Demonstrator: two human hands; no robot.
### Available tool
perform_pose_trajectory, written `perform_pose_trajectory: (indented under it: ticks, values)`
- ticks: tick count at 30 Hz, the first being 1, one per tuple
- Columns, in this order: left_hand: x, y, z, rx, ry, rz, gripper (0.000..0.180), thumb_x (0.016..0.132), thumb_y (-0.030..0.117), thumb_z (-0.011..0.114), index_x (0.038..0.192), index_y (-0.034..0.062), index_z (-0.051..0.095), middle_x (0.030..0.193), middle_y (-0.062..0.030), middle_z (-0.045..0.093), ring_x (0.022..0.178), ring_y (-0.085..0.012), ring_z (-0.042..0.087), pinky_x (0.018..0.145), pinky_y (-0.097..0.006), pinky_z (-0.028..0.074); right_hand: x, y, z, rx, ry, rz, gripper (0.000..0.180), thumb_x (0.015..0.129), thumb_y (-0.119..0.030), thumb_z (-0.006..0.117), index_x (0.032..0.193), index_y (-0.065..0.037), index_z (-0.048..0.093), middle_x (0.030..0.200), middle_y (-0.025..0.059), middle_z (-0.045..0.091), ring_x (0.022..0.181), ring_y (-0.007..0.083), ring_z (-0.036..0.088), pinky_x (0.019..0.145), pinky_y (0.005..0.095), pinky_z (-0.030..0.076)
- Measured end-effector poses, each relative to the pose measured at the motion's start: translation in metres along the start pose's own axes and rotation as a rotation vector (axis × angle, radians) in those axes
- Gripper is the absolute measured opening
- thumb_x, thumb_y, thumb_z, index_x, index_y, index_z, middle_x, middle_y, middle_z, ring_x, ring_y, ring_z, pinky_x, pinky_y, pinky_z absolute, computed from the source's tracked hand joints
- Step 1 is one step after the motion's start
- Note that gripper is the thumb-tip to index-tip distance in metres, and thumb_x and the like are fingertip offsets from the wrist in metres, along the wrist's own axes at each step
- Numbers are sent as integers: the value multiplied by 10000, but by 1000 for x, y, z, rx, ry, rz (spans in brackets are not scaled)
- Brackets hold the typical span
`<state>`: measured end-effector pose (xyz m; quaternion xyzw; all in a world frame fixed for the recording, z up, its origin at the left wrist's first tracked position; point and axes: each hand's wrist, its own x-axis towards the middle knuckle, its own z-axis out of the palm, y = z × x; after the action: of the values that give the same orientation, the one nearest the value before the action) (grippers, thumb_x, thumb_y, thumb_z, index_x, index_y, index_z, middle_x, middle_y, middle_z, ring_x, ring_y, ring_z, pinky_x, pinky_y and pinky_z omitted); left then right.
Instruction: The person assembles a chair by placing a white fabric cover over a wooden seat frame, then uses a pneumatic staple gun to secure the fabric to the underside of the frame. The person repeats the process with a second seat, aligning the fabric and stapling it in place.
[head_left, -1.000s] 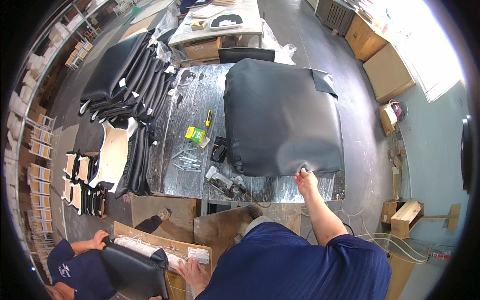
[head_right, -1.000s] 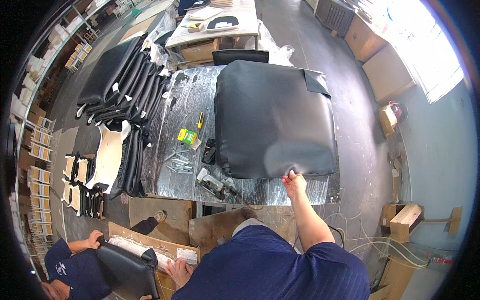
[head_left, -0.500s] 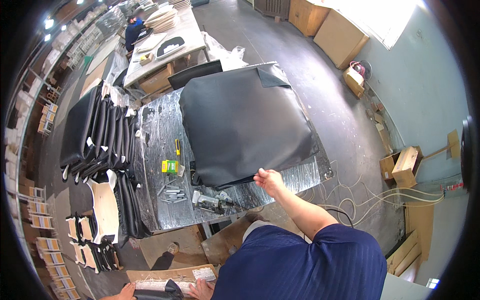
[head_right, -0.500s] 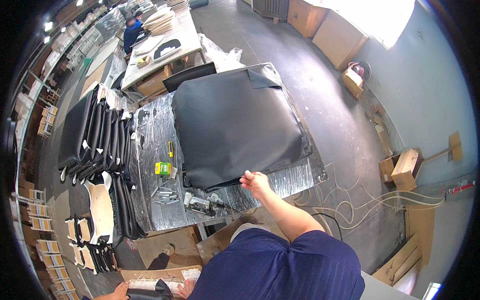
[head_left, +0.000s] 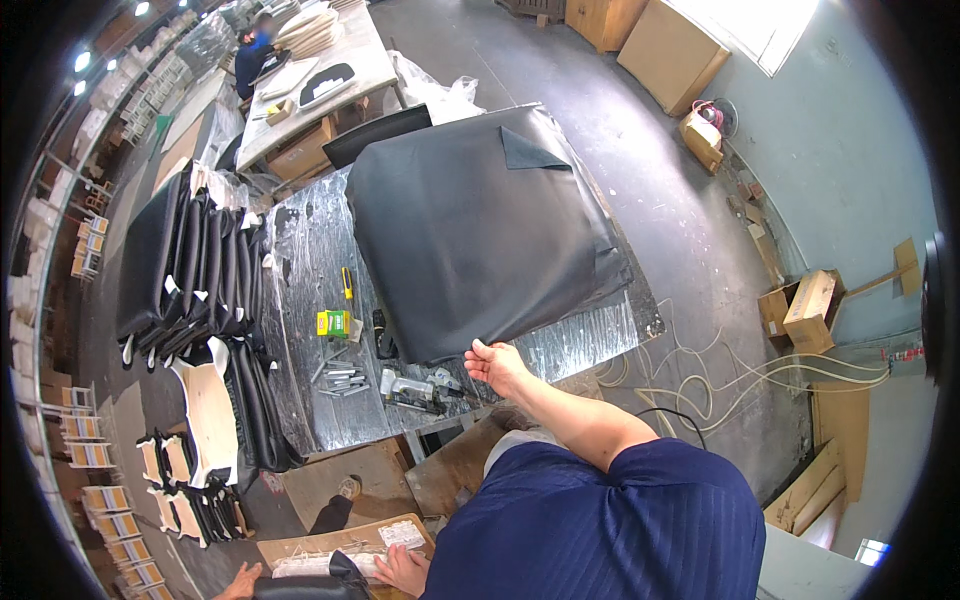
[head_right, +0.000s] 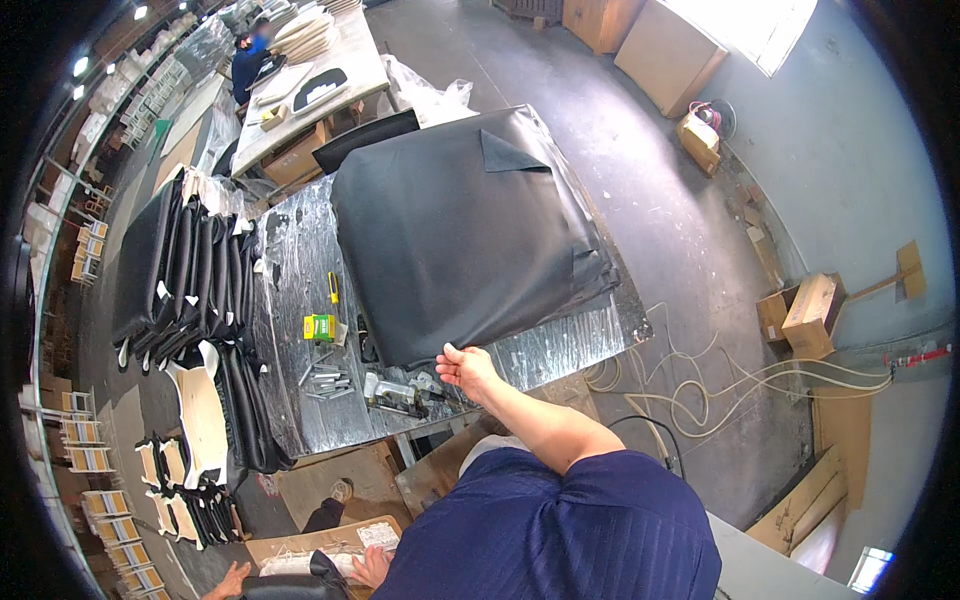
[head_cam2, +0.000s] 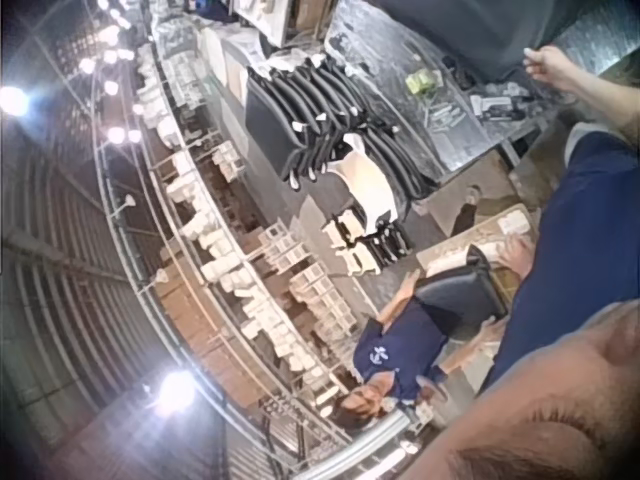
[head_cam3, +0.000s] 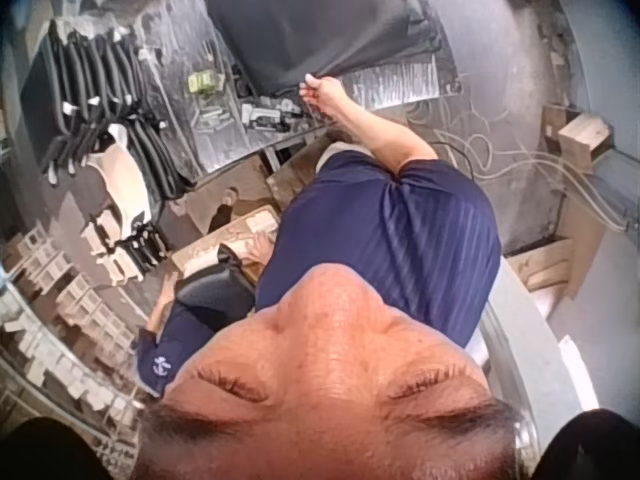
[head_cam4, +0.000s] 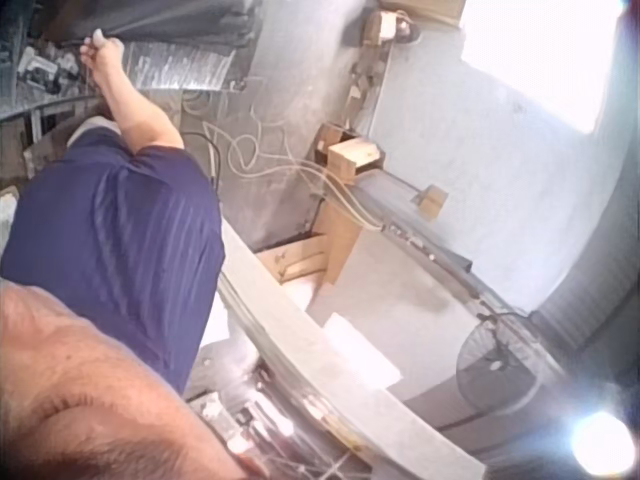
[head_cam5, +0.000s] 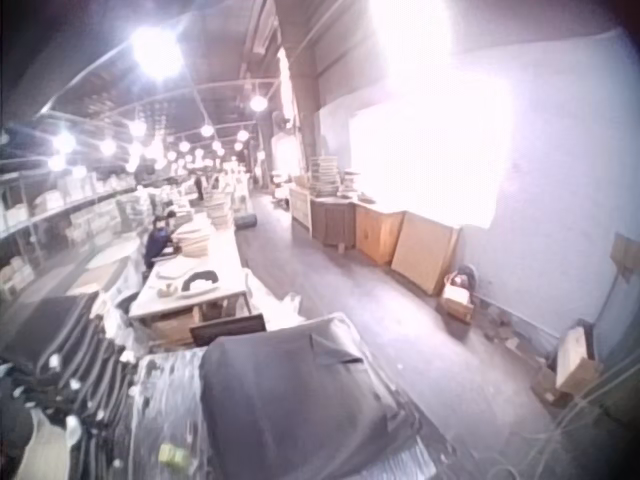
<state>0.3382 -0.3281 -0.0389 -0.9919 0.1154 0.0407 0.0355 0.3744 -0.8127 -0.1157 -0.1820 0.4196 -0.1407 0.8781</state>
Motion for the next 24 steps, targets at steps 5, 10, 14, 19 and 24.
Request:
perform_pose_trajectory:
  ticks: [5, 10, 14, 19, 24]
  values:
    - [-8, 4, 3, 119, 137, 120, 271, 971, 332, 731, 1234, 339, 795, 1409, 104, 739, 1486, -385, 527, 1282, -745, 187, 12, 5, 3, 0, 7, 0, 251, 1086, -290, 741, 1079, -47, 679, 1012, 98, 788, 828, 199, 769, 725, 360, 651]
    - [-15, 10, -2, 30, 112, 96, 357, 839, 237, 759, 1195, 213, 770, 1414, 24, 699, 1523, -453, 440, 1303, -723, 168, 15, 11, -11, -36, 33, -22, 306, 1138, -325, 649, 1161, -20, 637, 1146, 133, 769, 863, 220, 771, 735, 389, 656]
    - [-16, 20, -14, -36, 79, 45, 333, 862, 154, 704, 1190, 130, 758, 1375, -74, 717, 1482, -497, 478, 1296, -712, 193, 1, 10, -20, -85, 6, -58, 287, 1152, -279, 620, 1210, 2, 618, 1248, 148, 741, 909, 227, 770, 763, 393, 665]
    - [-29, 17, -16, -92, 81, -20, 311, 904, 154, 700, 1207, 112, 756, 1389, -96, 714, 1483, -499, 479, 1295, -707, 193, -4, 11, -6, -278, -50, -80, 346, 1114, -296, 695, 1246, 23, 696, 1258, 136, 746, 923, 225, 760, 795, 390, 637]
    - [-16, -3, -27, -137, 55, 8, 289, 886, 155, 723, 1169, 107, 760, 1382, -85, 699, 1512, -400, 472, 1285, -662, 261, 6, -14, -1, -256, -19, -308, 267, 1080, -244, 727, 1149, 10, 689, 1030, 141, 759, 878, 259, 777, 733, 394, 622]
